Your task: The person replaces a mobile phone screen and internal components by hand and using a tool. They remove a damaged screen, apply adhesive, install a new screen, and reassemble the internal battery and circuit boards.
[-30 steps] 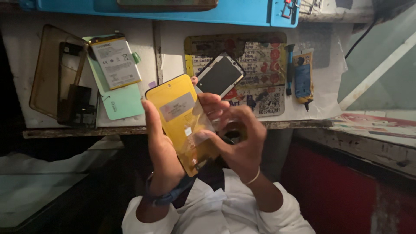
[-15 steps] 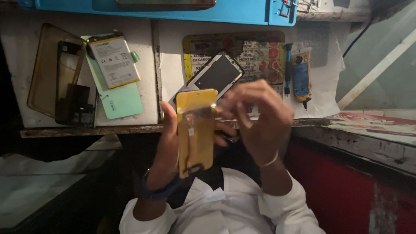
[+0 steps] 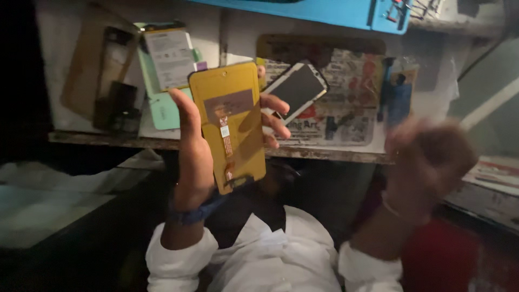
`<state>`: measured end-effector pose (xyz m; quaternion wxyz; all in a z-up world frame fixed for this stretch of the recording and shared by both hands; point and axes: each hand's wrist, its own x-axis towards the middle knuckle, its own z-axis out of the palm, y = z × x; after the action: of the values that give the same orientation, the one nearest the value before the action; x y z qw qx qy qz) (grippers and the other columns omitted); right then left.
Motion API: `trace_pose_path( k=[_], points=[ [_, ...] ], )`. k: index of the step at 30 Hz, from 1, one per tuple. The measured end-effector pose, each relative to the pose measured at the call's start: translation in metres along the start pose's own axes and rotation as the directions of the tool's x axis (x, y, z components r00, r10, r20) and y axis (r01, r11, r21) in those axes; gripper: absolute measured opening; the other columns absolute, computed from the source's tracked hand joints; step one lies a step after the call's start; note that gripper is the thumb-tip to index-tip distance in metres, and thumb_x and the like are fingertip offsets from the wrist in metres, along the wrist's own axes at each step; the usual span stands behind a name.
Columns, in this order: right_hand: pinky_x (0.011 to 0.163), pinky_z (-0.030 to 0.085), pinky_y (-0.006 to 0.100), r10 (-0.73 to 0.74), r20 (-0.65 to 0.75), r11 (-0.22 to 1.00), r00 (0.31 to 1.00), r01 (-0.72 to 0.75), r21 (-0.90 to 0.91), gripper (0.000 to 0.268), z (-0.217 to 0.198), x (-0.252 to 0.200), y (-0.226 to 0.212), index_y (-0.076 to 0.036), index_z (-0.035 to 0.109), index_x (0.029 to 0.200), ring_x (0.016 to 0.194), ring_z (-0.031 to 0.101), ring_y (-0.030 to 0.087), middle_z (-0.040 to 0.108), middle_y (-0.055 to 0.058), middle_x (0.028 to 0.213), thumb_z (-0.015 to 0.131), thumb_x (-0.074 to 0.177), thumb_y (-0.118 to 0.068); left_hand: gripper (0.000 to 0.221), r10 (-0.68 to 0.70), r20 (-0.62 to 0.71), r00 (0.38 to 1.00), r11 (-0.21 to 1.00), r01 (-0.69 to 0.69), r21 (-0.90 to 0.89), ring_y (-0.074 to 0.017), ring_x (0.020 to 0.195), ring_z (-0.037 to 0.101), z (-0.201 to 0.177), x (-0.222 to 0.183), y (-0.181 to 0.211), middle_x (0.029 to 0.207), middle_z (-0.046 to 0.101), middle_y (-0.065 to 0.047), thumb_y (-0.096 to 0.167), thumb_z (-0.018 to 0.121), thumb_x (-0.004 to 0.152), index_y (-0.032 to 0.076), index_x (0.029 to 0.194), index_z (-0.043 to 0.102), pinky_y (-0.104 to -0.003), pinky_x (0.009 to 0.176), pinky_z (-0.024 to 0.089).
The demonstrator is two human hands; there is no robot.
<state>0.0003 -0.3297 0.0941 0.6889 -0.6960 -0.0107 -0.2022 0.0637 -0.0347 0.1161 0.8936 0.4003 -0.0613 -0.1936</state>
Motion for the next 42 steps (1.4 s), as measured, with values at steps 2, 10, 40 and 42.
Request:
trace_pose_path(
  k=[2,10,40,42],
  points=[
    [0.064,0.057,0.027,0.148,0.383,0.983,0.912,-0.093,-0.157,0.011,-0.014,-0.008,-0.008,-0.007,0.071,0.099,0.076,0.071,0.017,0.076,0.01,0.089,0.075,0.094,0.002,0.119,0.048,0.028,0.998,0.991,-0.051,0.125,-0.0331,0.102,0.065,0.01,0.001,0.017,0.126,0.059,-0.028,0.09,0.038,0.086,-0.004,0.158,0.029,-0.042,0.086,0.056],
    [0.083,0.062,0.028,0.281,0.552,0.922,0.785,-0.06,-0.384,0.021,0.049,-0.031,-0.016,-0.009,0.077,0.108,0.095,0.078,0.015,0.079,0.007,0.104,0.076,0.087,-0.006,0.132,0.274,0.076,0.959,0.761,-0.264,0.593,-0.0256,0.101,0.076,0.043,-0.026,0.03,0.125,0.071,-0.025,0.1,0.041,0.07,-0.005,0.149,0.027,-0.033,0.083,0.059],
    [0.098,0.062,0.028,0.226,0.558,0.962,0.798,-0.273,0.0,0.022,0.103,-0.009,0.008,-0.002,0.071,0.127,0.104,0.077,0.014,0.078,0.01,0.11,0.068,0.108,-0.014,0.054,0.022,-0.19,0.982,0.984,0.012,0.178,-0.0374,0.153,0.044,-0.007,-0.057,-0.017,0.16,0.045,-0.03,0.036,0.055,0.114,-0.004,0.148,0.047,-0.052,0.129,0.04],
    [0.086,0.062,0.027,0.263,0.462,0.964,0.847,-0.217,-0.151,0.02,0.09,-0.013,0.003,-0.004,0.074,0.118,0.096,0.077,0.014,0.078,0.008,0.106,0.069,0.103,-0.015,0.051,0.079,-0.19,0.979,0.993,-0.06,0.104,-0.0394,0.152,0.044,-0.019,-0.058,-0.029,0.156,0.046,-0.029,0.039,0.056,0.116,0.002,0.149,0.045,-0.058,0.126,0.044]
  ],
)
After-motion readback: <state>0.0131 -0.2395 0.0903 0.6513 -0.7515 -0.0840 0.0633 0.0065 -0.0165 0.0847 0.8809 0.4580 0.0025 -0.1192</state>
